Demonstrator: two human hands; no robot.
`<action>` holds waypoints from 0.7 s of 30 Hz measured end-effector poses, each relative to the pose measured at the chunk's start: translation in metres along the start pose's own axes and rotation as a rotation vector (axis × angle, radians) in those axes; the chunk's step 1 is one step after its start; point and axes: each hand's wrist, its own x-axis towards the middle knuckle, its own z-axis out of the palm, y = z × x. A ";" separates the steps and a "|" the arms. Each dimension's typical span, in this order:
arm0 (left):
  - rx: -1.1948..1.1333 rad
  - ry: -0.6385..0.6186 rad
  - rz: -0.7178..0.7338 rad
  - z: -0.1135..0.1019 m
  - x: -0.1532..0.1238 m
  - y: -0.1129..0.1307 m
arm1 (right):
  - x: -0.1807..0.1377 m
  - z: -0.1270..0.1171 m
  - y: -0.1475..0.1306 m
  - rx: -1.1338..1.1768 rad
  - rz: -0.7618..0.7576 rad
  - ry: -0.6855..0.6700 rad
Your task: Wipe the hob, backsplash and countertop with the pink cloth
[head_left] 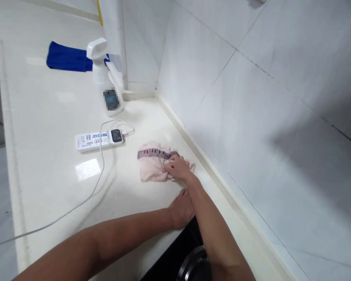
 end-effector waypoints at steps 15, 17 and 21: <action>0.253 -0.164 -0.059 -0.074 -0.053 -0.028 | -0.282 0.108 0.214 0.239 0.465 0.342; 0.254 -0.144 -0.043 -0.067 -0.053 -0.022 | -0.312 0.118 0.218 0.260 0.520 0.365; 0.173 -0.163 0.010 -0.049 -0.052 -0.008 | -0.340 0.118 0.218 0.291 0.539 0.397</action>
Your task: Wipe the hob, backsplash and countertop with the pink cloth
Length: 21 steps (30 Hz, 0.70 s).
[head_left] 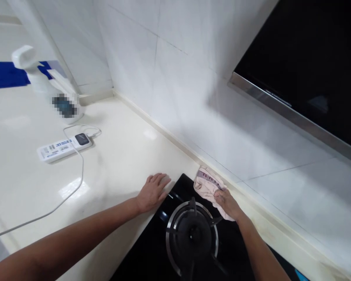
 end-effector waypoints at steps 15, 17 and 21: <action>-0.067 0.098 0.105 0.016 -0.002 -0.001 | 0.055 0.000 -0.126 -0.004 -0.204 -0.282; -0.044 0.086 0.109 0.015 -0.001 -0.001 | 0.058 0.001 -0.134 -0.048 -0.263 -0.276; 0.006 0.071 0.132 0.014 0.001 -0.002 | 0.055 0.015 -0.166 -0.084 -0.453 -0.341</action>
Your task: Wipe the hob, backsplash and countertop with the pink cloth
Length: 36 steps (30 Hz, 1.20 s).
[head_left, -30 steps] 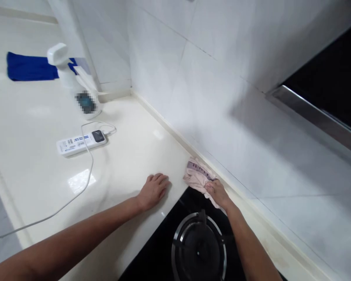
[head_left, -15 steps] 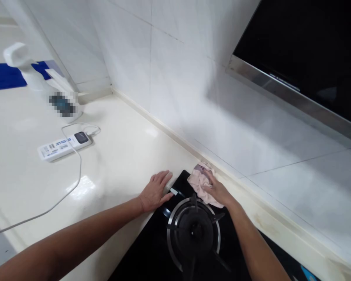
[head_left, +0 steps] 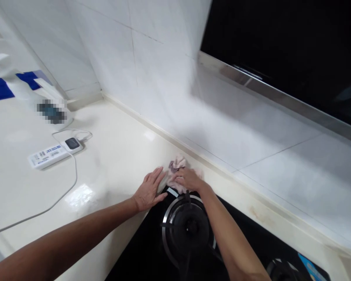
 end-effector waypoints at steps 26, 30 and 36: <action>0.136 -0.145 -0.031 -0.006 0.015 0.003 | -0.224 0.075 0.110 -0.174 0.794 0.227; 0.136 -0.142 -0.046 -0.006 0.017 0.005 | -0.268 0.109 0.097 -0.250 0.921 0.232; 0.132 -0.129 -0.043 -0.006 0.018 0.005 | -0.280 0.126 0.068 -0.162 1.066 0.330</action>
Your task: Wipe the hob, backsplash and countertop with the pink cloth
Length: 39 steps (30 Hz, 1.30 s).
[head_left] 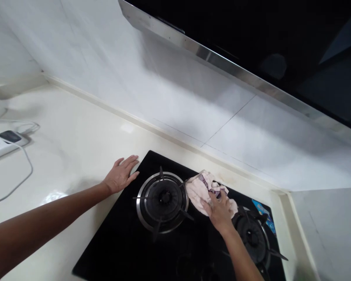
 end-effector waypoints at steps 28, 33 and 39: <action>0.059 0.032 0.029 0.005 0.003 -0.006 | -0.022 -0.008 0.080 0.973 -0.031 0.238; 0.059 0.045 0.041 0.007 0.003 -0.008 | -0.048 0.017 0.071 0.468 -0.229 0.458; 0.055 0.055 0.044 0.006 0.003 -0.008 | -0.067 0.037 0.030 0.156 -0.442 0.328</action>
